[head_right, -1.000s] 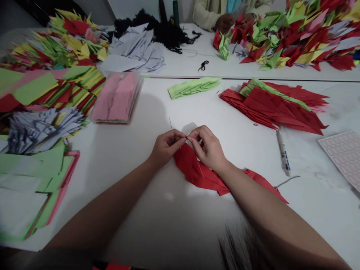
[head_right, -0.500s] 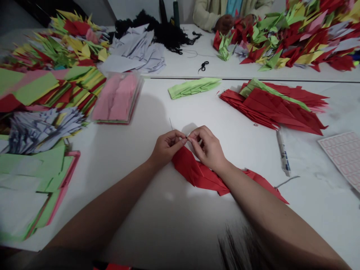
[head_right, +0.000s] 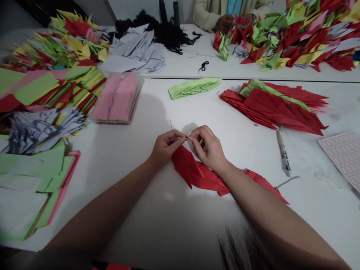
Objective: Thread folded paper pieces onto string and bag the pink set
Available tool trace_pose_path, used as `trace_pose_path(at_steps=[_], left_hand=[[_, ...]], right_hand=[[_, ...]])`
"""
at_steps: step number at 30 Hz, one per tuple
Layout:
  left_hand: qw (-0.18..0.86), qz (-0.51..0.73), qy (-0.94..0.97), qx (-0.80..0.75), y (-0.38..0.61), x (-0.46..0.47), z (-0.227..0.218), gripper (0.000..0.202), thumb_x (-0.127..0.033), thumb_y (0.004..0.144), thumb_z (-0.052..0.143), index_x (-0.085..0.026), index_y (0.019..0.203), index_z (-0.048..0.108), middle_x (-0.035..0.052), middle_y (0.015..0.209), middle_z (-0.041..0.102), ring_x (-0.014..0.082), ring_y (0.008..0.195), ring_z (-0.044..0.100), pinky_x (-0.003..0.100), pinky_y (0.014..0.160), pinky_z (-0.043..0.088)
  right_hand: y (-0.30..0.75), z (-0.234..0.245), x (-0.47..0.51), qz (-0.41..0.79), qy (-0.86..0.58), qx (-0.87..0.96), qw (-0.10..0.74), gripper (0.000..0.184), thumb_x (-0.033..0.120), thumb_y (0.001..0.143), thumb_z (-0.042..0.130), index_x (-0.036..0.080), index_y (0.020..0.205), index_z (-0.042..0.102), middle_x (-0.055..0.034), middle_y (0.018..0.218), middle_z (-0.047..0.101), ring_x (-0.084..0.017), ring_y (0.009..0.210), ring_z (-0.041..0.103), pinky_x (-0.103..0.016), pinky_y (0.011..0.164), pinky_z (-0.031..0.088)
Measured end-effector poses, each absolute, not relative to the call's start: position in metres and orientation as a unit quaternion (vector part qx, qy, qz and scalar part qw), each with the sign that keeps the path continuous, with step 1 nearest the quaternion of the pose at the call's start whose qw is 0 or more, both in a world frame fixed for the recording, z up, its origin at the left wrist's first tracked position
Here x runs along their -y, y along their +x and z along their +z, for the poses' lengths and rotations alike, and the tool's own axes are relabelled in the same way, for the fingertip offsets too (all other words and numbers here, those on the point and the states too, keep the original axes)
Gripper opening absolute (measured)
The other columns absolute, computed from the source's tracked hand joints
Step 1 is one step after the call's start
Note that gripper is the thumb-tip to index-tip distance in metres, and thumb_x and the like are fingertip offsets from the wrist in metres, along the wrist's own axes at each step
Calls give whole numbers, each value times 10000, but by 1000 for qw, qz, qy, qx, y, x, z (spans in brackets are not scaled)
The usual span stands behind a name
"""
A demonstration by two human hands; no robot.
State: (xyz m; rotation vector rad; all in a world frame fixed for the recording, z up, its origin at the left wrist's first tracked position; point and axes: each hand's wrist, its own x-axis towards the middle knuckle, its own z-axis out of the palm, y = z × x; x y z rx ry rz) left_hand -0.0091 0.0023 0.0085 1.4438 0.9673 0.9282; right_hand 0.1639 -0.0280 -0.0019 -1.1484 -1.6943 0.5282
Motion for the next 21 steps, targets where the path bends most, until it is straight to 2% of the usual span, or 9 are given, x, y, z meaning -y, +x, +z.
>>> trace_pose_path(at_steps=[14, 21], left_hand=[[548, 390, 617, -408, -9, -3, 5, 220, -402, 821, 659, -184, 791, 649, -71, 491, 377, 77, 483, 300, 239, 500, 222], [568, 372, 620, -394, -10, -3, 4, 229, -399, 832, 652, -171, 816, 665, -41, 551, 491, 81, 508, 368, 234, 522, 265]], right_hand=[[164, 1, 29, 208, -467, 695, 504, 33, 240, 903, 614, 214, 893, 631, -31, 843, 595, -130, 647, 541, -278, 522, 454], [165, 4, 25, 219, -454, 714, 485, 227, 240, 981, 466, 237, 1109, 653, -75, 1018, 658, -165, 765, 628, -350, 700, 546]])
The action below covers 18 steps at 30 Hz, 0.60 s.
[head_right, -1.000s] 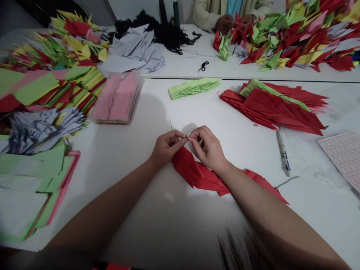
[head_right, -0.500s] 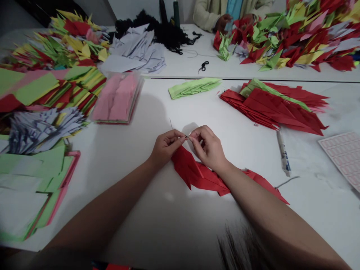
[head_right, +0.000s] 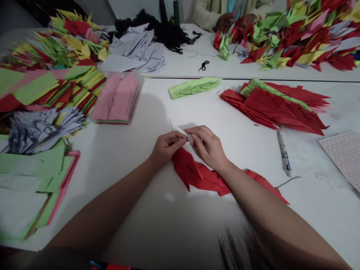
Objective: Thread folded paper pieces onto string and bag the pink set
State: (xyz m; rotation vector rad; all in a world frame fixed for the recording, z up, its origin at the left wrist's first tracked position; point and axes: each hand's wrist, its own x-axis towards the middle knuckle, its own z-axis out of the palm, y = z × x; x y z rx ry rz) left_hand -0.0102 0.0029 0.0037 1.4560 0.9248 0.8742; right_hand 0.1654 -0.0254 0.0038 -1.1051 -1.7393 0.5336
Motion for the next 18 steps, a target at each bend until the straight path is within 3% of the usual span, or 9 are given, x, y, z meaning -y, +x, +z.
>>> trace_pose_path(at_steps=[6, 12, 18], left_hand=[[588, 374, 609, -379, -10, -3, 4, 227, -396, 832, 650, -171, 801, 660, -18, 607, 568, 90, 531, 423, 234, 529, 280], [583, 378, 603, -392, -11, -3, 4, 214, -380, 824, 652, -167, 810, 672, -30, 552, 525, 84, 510, 393, 232, 513, 256], [579, 373, 601, -405, -10, -2, 7, 219, -375, 805, 651, -157, 801, 677, -27, 552, 540, 76, 494, 367, 231, 504, 240]], right_hand=[[165, 4, 26, 242, -430, 729, 474, 224, 206, 957, 510, 241, 1109, 671, -73, 1018, 673, -181, 873, 647, -318, 668, 548], [166, 1, 29, 236, -445, 710, 492, 151, 201, 916, 591, 217, 1023, 697, -44, 889, 669, -129, 681, 613, -267, 542, 503], [166, 1, 28, 213, -446, 713, 497, 110, 193, 903, 609, 213, 973, 692, -29, 838, 657, -119, 645, 594, -257, 518, 484]])
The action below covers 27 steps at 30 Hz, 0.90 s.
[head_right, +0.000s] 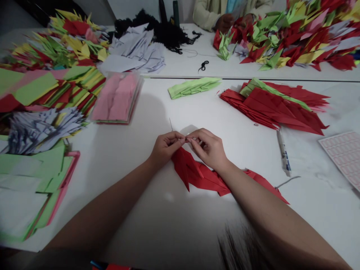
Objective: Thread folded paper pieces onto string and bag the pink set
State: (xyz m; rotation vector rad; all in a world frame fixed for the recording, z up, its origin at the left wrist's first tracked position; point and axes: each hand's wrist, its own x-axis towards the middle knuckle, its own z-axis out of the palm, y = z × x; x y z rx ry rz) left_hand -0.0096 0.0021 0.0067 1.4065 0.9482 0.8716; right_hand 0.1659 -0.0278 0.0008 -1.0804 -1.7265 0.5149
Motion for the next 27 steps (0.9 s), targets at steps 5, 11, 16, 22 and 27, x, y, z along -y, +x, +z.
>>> trace_pose_path(at_steps=[5, 11, 16, 22, 27], left_hand=[[561, 366, 619, -409, -10, -2, 7, 219, -372, 807, 650, -157, 790, 688, -20, 554, 555, 79, 496, 380, 234, 511, 253], [561, 361, 624, -406, -10, -2, 8, 207, -363, 814, 645, -161, 787, 682, -43, 519, 492, 73, 486, 342, 229, 510, 249], [543, 365, 638, -406, -10, -2, 9, 139, -297, 791, 634, -166, 757, 669, -80, 470, 366, 67, 472, 293, 219, 500, 236], [534, 371, 648, -396, -11, -2, 8, 72, -182, 752, 565, -166, 724, 630, -91, 466, 352, 60, 458, 279, 212, 501, 254], [557, 382, 624, -393, -10, -3, 9, 116, -276, 793, 595, -164, 783, 623, -16, 636, 601, 82, 541, 457, 217, 545, 334]], right_hand=[[165, 2, 28, 196, -454, 716, 492, 68, 193, 899, 609, 213, 914, 672, -19, 803, 640, -119, 641, 570, -256, 520, 467], [165, -1, 28, 207, -470, 707, 486, 28, 204, 893, 607, 211, 886, 634, -9, 790, 598, -105, 594, 535, -246, 489, 437], [165, -2, 30, 200, -470, 713, 480, 21, 210, 885, 604, 211, 872, 621, -4, 792, 596, -101, 593, 542, -238, 499, 447], [168, -1, 28, 215, -543, 638, 501, 68, 265, 899, 590, 205, 866, 594, -13, 802, 629, -96, 517, 554, -238, 443, 432], [167, 3, 29, 252, -486, 678, 492, 148, 303, 952, 526, 218, 943, 648, -52, 905, 661, -129, 602, 626, -277, 515, 506]])
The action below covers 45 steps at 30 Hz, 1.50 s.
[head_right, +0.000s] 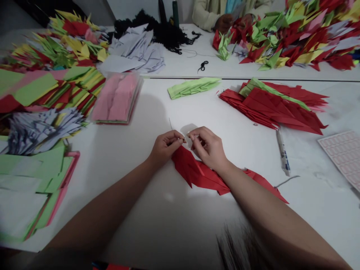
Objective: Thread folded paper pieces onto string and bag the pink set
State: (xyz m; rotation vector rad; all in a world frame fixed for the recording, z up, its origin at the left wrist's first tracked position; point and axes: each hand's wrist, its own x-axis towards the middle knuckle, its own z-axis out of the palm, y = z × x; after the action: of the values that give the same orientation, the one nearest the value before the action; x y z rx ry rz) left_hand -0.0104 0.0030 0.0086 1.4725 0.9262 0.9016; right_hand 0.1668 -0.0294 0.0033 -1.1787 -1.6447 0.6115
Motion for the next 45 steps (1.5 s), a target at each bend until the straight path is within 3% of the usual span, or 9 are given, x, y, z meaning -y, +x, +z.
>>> trace_pose_path(at_steps=[4, 8, 17, 22, 25, 45], left_hand=[[562, 386, 615, -397, -10, -3, 8, 138, -301, 788, 622, -164, 776, 633, 13, 702, 661, 103, 599, 537, 218, 557, 363], [555, 387, 612, -409, -9, -2, 9, 152, -310, 789, 637, -160, 768, 649, 8, 651, 653, 105, 582, 537, 221, 552, 366], [560, 380, 611, -411, -9, -2, 9, 215, -366, 818, 648, -158, 783, 691, 9, 634, 637, 101, 564, 510, 230, 539, 351], [570, 381, 608, -401, -10, -3, 8, 196, -348, 821, 644, -163, 764, 680, 18, 673, 647, 126, 655, 568, 231, 572, 382], [571, 379, 609, -399, -10, -3, 9, 192, -340, 823, 639, -162, 764, 678, 26, 695, 658, 132, 684, 580, 231, 582, 389], [563, 369, 619, -405, -10, -2, 8, 209, -349, 828, 627, -155, 774, 683, 18, 682, 651, 107, 610, 529, 220, 545, 353]], right_hand=[[167, 6, 31, 243, -443, 727, 465, 233, 288, 981, 465, 250, 1126, 643, -76, 1054, 677, -159, 734, 653, -331, 645, 559], [168, 6, 30, 242, -444, 728, 462, 264, 268, 970, 490, 255, 1200, 619, -76, 1070, 686, -155, 726, 653, -316, 615, 558], [166, 2, 30, 220, -452, 721, 477, 144, 252, 930, 568, 233, 1019, 679, -43, 879, 671, -141, 663, 624, -295, 578, 533], [166, 3, 30, 220, -464, 716, 474, 166, 249, 913, 584, 227, 1056, 665, -55, 956, 684, -133, 657, 621, -288, 561, 525], [166, 5, 30, 219, -466, 716, 471, 141, 239, 907, 585, 223, 1011, 679, -41, 883, 681, -130, 639, 604, -279, 553, 513], [166, 2, 29, 215, -461, 708, 490, 98, 267, 902, 601, 217, 914, 684, -20, 764, 651, -122, 592, 570, -258, 497, 479]])
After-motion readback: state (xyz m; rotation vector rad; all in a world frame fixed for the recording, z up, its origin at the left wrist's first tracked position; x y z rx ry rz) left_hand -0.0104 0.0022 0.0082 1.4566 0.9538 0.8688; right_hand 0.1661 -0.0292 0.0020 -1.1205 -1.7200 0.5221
